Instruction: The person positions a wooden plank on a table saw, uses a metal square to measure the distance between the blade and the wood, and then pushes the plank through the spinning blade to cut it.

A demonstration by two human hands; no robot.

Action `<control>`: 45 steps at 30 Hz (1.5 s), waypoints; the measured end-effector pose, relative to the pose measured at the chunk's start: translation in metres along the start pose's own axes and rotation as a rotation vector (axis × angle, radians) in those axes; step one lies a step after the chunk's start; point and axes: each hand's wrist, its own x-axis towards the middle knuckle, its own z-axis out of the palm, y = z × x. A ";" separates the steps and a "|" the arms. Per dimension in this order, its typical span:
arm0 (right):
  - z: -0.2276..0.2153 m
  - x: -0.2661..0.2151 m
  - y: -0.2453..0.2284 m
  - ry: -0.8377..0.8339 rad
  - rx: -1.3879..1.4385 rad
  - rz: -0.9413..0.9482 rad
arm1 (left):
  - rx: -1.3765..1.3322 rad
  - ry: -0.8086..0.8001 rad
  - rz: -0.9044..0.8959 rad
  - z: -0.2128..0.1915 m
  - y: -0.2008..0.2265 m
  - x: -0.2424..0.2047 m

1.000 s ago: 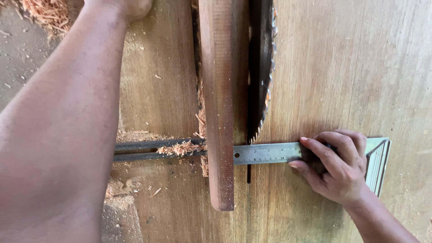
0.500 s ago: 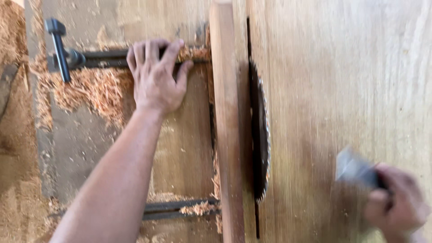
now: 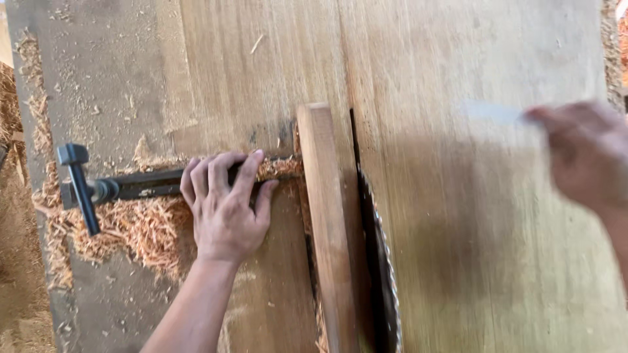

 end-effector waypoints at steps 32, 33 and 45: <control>-0.051 0.079 -0.151 -0.240 0.268 -0.034 | 0.023 -0.043 -0.069 0.007 0.000 -0.003; -0.051 0.079 -0.151 -0.246 0.268 -0.032 | 0.027 -0.049 -0.068 0.008 0.000 -0.003; -0.050 0.077 -0.151 -0.251 0.267 -0.037 | 0.027 -0.056 -0.072 0.008 0.000 -0.004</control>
